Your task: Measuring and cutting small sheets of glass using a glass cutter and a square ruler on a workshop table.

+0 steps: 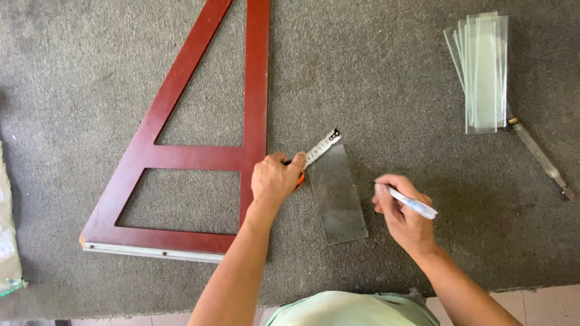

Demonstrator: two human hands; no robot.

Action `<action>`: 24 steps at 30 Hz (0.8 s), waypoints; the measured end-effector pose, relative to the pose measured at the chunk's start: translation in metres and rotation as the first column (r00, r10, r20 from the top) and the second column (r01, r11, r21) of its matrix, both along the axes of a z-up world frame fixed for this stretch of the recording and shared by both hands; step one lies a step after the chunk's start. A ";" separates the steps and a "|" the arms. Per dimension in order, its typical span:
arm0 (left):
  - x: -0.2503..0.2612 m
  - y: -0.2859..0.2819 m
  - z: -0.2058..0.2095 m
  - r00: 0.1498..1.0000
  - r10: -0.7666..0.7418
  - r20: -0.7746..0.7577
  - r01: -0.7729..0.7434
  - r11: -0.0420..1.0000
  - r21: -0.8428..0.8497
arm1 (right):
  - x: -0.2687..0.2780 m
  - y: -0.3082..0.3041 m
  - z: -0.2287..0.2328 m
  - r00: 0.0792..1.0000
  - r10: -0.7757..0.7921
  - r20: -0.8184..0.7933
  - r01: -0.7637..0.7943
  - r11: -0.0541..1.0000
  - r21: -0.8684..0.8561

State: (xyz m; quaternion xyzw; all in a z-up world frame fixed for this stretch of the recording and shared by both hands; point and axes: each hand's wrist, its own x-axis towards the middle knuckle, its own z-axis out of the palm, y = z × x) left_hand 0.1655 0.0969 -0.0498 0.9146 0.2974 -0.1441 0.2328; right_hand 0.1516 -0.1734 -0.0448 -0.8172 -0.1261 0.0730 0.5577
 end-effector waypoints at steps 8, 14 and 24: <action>0.045 -0.152 -0.009 0.982 -0.117 -0.146 0.057 0.930 -0.363 | 0.015 -0.136 -0.029 0.940 -0.227 -0.255 -0.024 0.703 -0.711; 0.060 -0.223 -0.037 0.997 0.076 -0.034 -0.083 0.903 -0.421 | 0.037 -0.137 -0.018 0.945 -0.262 -0.196 -0.076 0.406 -0.911; -0.090 0.029 0.067 0.850 -0.286 0.442 0.326 0.945 -0.014 | 0.094 -0.279 -0.125 0.799 -0.069 0.598 0.553 0.477 -0.683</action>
